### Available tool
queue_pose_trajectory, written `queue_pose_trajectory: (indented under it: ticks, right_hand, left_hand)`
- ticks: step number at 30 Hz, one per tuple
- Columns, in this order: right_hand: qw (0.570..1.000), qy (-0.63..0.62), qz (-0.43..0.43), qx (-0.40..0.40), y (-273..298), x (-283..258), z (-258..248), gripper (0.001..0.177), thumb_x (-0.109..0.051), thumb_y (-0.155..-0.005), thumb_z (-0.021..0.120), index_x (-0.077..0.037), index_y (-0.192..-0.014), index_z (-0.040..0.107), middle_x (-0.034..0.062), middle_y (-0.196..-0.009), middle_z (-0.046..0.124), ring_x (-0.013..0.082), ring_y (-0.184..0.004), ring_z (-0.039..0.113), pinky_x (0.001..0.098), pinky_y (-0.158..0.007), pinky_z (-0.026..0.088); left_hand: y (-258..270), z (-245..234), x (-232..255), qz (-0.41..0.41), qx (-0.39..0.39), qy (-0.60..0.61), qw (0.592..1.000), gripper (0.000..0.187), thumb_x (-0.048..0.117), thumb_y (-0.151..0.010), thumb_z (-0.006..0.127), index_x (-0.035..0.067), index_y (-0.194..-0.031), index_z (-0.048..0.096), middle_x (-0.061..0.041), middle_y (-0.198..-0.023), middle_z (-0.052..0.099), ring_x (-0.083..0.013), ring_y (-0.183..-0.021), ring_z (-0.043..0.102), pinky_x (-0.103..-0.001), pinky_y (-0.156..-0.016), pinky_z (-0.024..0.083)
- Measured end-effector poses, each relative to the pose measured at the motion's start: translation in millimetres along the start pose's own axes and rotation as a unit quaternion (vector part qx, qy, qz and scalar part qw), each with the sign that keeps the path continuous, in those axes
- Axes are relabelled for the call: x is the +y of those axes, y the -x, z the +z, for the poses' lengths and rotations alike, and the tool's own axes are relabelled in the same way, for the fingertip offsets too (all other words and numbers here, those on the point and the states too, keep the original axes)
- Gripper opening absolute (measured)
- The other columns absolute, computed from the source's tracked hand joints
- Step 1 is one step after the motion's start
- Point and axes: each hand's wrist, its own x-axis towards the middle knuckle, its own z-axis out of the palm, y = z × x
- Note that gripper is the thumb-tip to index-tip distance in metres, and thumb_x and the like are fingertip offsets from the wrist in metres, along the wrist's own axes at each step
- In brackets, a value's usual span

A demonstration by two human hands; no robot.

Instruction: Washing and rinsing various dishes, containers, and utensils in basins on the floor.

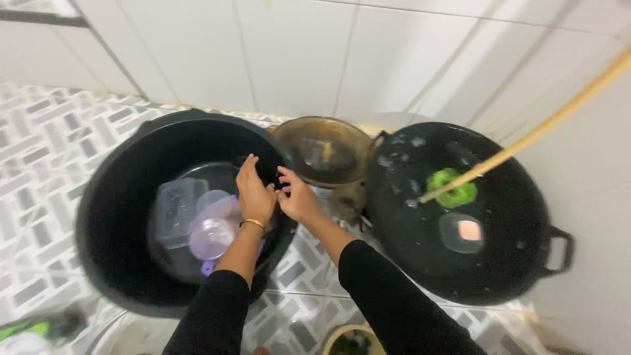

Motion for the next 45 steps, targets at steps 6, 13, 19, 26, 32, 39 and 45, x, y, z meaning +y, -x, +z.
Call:
queue_pose_trajectory:
  ticks: [6,13,19,26,32,39,45]
  right_hand:
    - [0.961,0.175,-0.043,0.208,41.3,-21.0,-157.9,0.028,-0.013,-0.087,0.069,-0.012,-0.115,0.070,0.0104,-0.103,0.072,0.0289,-0.092,0.072,0.0420,-0.083,0.057]
    - [0.788,0.424,0.034,0.444,120.7,93.3,-335.6,0.017,-0.024,-0.095,0.064,-0.015,-0.105,0.075,0.0156,-0.114,0.066,0.0365,-0.109,0.064,0.0475,-0.094,0.049]
    - [0.804,0.193,0.447,0.340,158.7,100.9,-371.1,0.070,-0.058,-0.093,0.065,-0.025,-0.151,0.043,0.0199,-0.139,0.054,0.0411,-0.122,0.055,0.0533,-0.102,0.045]
    - [0.926,-0.116,0.269,0.238,171.2,158.9,-380.9,0.072,-0.017,-0.070,0.090,0.000,-0.132,0.057,0.0173,-0.114,0.071,0.0302,-0.102,0.069,0.0432,-0.089,0.057]
    - [0.968,-0.083,0.209,-0.109,176.8,118.8,-368.1,0.037,-0.005,-0.077,0.079,-0.002,-0.113,0.074,0.0101,-0.108,0.077,0.0218,-0.100,0.071,0.0338,-0.088,0.056]
    - [0.974,-0.063,0.174,-0.131,167.1,120.9,-342.1,0.027,-0.003,-0.080,0.076,0.001,-0.106,0.077,0.0130,-0.102,0.078,0.0217,-0.093,0.071,0.0346,-0.086,0.056]
    - [0.981,-0.125,0.144,-0.038,158.6,85.8,-336.2,0.037,0.004,-0.072,0.075,-0.002,-0.109,0.071,0.0046,-0.101,0.075,0.0147,-0.091,0.070,0.0310,-0.085,0.056]
  left_hand:
    - [23.7,100.9,114.3,0.061,-0.032,0.104,0.992,0.060,-0.002,-0.076,0.072,0.001,-0.133,0.054,-0.020,-0.130,0.058,-0.0399,-0.123,0.053,-0.046,-0.108,0.042]
    - [121.0,258.5,189.3,-0.002,-0.292,0.198,0.936,0.028,0.020,-0.092,0.069,0.005,-0.115,0.068,-0.016,-0.099,0.073,-0.0332,-0.093,0.072,-0.043,-0.084,0.057]
    - [163.7,279.7,252.4,-0.301,-0.515,0.256,0.761,0.049,0.045,-0.101,0.049,0.018,-0.142,0.052,-0.006,-0.128,0.061,-0.0255,-0.108,0.063,-0.050,-0.088,0.062]
    - [178.5,325.1,203.7,-0.478,-0.503,0.398,0.600,0.057,0.059,-0.102,0.039,0.014,-0.130,0.059,-0.014,-0.125,0.066,-0.0314,-0.106,0.066,-0.048,-0.081,0.059]
    - [161.4,310.0,205.3,-0.511,-0.440,0.487,0.554,0.050,0.055,-0.107,0.058,0.007,-0.118,0.060,-0.014,-0.115,0.064,-0.0349,-0.101,0.067,-0.048,-0.079,0.061]
    - [166.9,321.1,174.0,-0.484,-0.342,0.495,0.635,0.027,0.030,-0.095,0.063,0.016,-0.117,0.071,-0.006,-0.107,0.071,-0.0259,-0.093,0.068,-0.043,-0.079,0.058]
    - [157.0,310.1,182.0,-0.463,-0.308,0.545,0.627,0.038,0.040,-0.104,0.052,0.014,-0.123,0.070,-0.006,-0.109,0.071,-0.0235,-0.094,0.068,-0.040,-0.081,0.057]
